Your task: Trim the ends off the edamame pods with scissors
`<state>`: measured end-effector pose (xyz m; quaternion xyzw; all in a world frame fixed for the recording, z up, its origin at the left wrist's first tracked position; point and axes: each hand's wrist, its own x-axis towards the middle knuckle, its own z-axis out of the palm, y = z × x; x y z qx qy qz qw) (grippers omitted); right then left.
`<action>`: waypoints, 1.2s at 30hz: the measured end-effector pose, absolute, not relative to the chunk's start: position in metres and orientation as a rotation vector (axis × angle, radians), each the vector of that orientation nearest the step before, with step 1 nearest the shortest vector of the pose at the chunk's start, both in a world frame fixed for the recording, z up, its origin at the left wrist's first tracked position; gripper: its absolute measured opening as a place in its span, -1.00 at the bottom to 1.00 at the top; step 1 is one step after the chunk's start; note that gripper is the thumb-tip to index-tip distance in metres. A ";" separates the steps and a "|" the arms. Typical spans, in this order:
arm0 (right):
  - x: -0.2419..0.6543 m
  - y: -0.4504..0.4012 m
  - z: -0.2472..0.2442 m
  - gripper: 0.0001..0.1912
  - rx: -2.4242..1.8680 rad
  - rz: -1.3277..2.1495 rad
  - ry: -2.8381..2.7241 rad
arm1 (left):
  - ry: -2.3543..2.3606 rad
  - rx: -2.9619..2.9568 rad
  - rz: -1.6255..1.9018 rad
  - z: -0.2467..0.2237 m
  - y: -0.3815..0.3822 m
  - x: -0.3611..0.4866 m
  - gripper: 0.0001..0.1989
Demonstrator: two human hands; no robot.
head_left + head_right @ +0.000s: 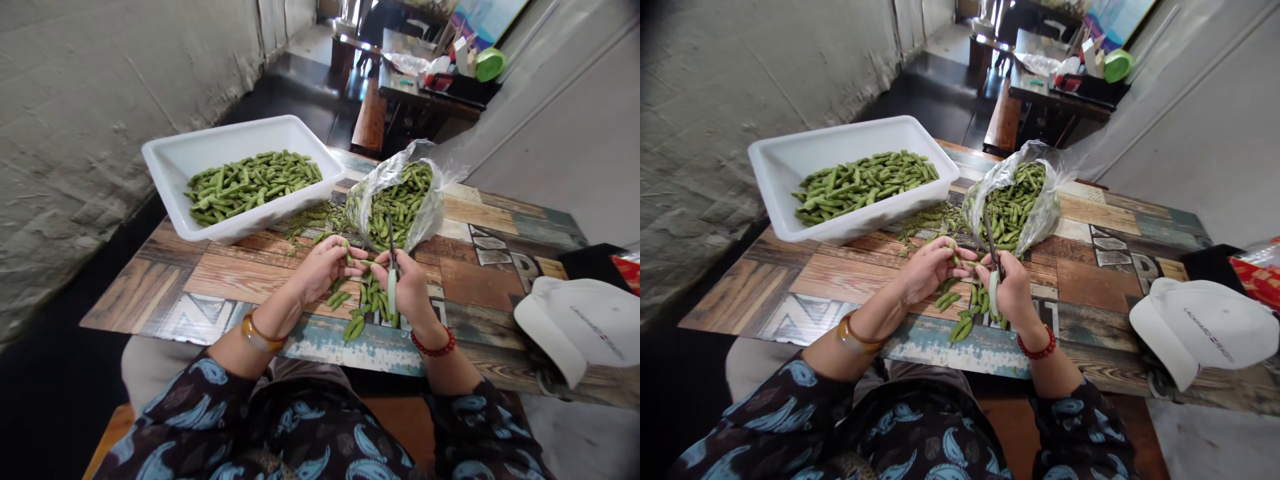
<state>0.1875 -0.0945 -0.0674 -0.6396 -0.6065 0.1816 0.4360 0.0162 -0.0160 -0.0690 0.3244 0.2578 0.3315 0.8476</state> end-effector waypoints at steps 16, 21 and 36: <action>0.182 -0.094 -0.069 -0.77 -1.514 0.778 -1.457 | 0.563 0.977 0.680 -0.070 -0.020 0.016 -0.63; 0.195 -0.092 -0.067 -0.76 -1.550 0.496 -1.731 | 0.516 0.966 0.716 -0.068 -0.016 0.012 -0.66; 0.206 -0.096 -0.071 -0.62 -1.586 0.386 -2.033 | 0.544 1.283 0.785 -0.072 -0.015 0.011 -0.66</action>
